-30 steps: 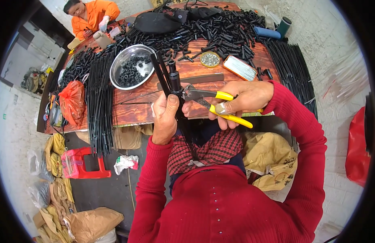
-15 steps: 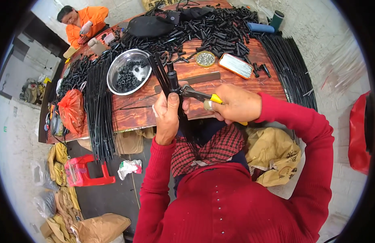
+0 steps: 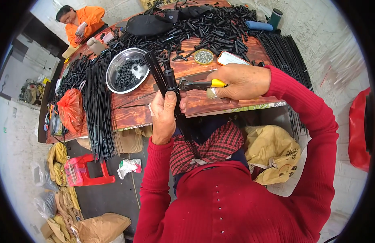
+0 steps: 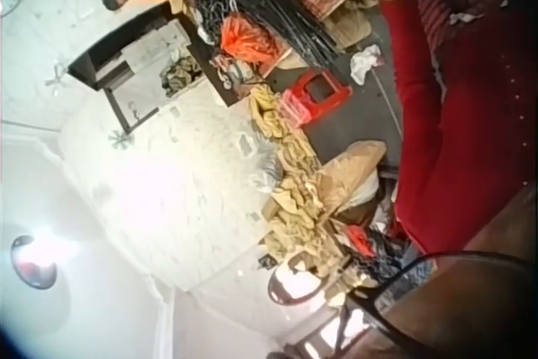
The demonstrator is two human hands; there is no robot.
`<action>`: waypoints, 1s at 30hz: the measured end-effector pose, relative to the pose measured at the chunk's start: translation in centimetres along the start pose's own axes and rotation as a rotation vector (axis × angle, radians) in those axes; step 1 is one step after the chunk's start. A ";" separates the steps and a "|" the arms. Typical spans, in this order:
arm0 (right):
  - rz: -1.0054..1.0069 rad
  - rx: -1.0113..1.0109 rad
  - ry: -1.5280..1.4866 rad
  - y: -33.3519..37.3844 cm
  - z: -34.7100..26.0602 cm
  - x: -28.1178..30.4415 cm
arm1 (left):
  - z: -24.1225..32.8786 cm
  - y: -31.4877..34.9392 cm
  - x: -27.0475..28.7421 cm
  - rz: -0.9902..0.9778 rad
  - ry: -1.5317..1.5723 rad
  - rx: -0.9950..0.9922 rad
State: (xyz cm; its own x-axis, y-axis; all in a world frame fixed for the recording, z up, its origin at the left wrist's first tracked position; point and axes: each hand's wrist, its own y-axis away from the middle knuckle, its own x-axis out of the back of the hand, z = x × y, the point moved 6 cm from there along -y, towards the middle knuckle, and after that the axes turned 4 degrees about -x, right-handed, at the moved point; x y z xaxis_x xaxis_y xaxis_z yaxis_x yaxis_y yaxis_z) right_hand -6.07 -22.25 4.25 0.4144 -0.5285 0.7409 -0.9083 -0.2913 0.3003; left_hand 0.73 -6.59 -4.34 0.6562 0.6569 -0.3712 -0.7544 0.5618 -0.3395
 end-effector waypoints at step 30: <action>0.104 -0.054 0.250 0.6 -0.2 0.8 | -0.9 0.1 -0.5 0.089 -0.144 -0.028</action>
State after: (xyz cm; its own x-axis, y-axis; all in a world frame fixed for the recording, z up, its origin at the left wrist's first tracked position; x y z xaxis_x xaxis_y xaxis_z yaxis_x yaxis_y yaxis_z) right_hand -6.24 -22.73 5.13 0.2984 -0.3381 0.8926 -0.9496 -0.1993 0.2419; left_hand 0.34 -7.33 -4.92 0.5764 0.7700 -0.2737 -0.8075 0.4851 -0.3358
